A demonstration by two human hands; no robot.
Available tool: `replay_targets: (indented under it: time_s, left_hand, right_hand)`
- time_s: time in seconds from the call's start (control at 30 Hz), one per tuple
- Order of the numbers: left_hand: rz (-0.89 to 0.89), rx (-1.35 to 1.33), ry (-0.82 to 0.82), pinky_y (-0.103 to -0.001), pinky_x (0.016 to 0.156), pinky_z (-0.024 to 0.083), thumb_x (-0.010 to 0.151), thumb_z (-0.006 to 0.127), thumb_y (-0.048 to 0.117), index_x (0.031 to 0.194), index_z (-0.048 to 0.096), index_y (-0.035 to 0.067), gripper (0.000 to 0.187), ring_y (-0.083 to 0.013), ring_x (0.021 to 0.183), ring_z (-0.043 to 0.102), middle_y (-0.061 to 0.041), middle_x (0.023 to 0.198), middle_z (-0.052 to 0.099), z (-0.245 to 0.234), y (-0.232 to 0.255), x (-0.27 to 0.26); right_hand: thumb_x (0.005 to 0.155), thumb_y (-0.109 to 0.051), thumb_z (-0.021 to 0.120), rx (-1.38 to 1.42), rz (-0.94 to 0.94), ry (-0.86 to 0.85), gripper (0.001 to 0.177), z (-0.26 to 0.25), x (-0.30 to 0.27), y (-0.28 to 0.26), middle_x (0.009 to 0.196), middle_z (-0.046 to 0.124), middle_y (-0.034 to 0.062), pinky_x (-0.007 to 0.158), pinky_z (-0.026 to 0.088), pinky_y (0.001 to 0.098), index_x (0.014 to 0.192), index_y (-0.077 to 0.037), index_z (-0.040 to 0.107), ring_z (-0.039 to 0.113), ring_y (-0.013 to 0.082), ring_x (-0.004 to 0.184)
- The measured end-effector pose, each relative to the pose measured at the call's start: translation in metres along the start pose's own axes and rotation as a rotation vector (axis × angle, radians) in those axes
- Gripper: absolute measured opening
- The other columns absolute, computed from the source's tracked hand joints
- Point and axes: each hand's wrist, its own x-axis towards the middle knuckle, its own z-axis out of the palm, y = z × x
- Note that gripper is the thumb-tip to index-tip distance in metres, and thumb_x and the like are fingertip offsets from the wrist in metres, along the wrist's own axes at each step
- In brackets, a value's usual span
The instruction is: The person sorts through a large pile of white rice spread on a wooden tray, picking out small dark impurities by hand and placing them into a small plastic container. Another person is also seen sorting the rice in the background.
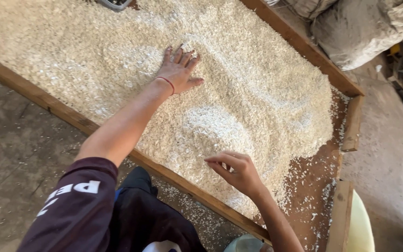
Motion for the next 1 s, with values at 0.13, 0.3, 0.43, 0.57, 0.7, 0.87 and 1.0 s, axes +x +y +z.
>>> replay_targets:
  time_s: [0.13,0.3,0.43,0.57,0.7,0.87,1.0]
  left_hand:
    - [-0.006,0.01,0.067,-0.058,0.12,0.0,0.096,0.024,0.071,0.159,0.007,0.023,0.082,-0.0324,0.151,0.007,-0.007,0.165,0.014,0.023,-0.005,0.019]
    - [0.015,0.097,0.108,-0.064,0.117,0.004,0.098,0.018,0.072,0.16,0.014,0.021,0.08,-0.0368,0.151,0.014,-0.01,0.162,0.024,0.05,-0.017,0.043]
    - [0.108,0.132,0.035,-0.062,0.115,0.013,0.094,0.008,0.079,0.158,0.018,0.02,0.088,-0.038,0.148,0.017,-0.011,0.159,0.024,0.027,-0.023,0.028]
    - [0.24,0.051,0.139,-0.055,0.111,0.027,0.095,0.017,0.079,0.151,0.039,0.018,0.085,-0.0355,0.143,0.033,-0.012,0.152,0.039,0.014,-0.03,0.005]
    - [0.508,0.052,0.196,-0.054,0.111,0.028,0.097,0.028,0.075,0.141,0.053,0.022,0.074,-0.0329,0.137,0.041,-0.01,0.141,0.049,0.012,-0.029,-0.015]
    - [0.936,-0.26,0.05,-0.044,0.069,0.056,0.097,0.055,0.053,0.084,0.063,0.024,0.033,-0.0247,0.08,0.069,0.007,0.076,0.065,0.055,-0.029,-0.037]
    - [0.905,-0.297,-0.018,-0.037,0.06,0.054,0.091,0.055,0.061,0.068,0.059,0.027,0.042,-0.0215,0.062,0.065,0.012,0.058,0.059,0.038,-0.024,-0.051]
  right_hand:
    - [0.092,-0.013,0.074,-0.339,-0.29,0.133,0.009,0.013,0.029,-0.019,0.091,0.075,0.0022,0.065,0.058,0.0305,0.101,-0.012,0.075,0.071,0.0195,0.079]
    - [0.092,-0.013,0.072,-0.525,-0.356,0.113,0.008,0.031,0.06,-0.011,0.086,0.072,0.0055,0.057,0.055,0.0339,0.099,-0.011,0.074,0.067,0.0254,0.074]
    - [0.092,-0.018,0.073,-0.592,-0.241,-0.153,0.01,0.025,0.077,-0.013,0.091,0.069,0.0066,0.067,0.056,0.0308,0.101,-0.014,0.076,0.065,0.0236,0.081]
    - [0.092,-0.02,0.074,-0.558,-0.1,-0.34,0.013,0.009,0.081,-0.017,0.093,0.073,0.007,0.074,0.056,0.0269,0.104,-0.016,0.079,0.067,0.0201,0.088]
    - [0.092,-0.026,0.074,-0.524,0.005,-0.356,0.012,0.005,0.083,-0.006,0.093,0.074,0.0051,0.074,0.056,0.0291,0.098,-0.016,0.079,0.067,0.0204,0.085]
    - [0.084,-0.027,0.08,-0.51,-0.07,-0.227,0.01,0.023,0.088,0.006,0.078,0.067,0.0009,0.063,0.056,0.0332,0.085,-0.018,0.078,0.065,0.019,0.074]
    - [0.091,-0.029,0.075,-0.531,-0.044,-0.247,0.01,0.02,0.095,-0.006,0.075,0.066,0.0001,0.068,0.054,0.0255,0.089,-0.019,0.079,0.063,0.0154,0.074]
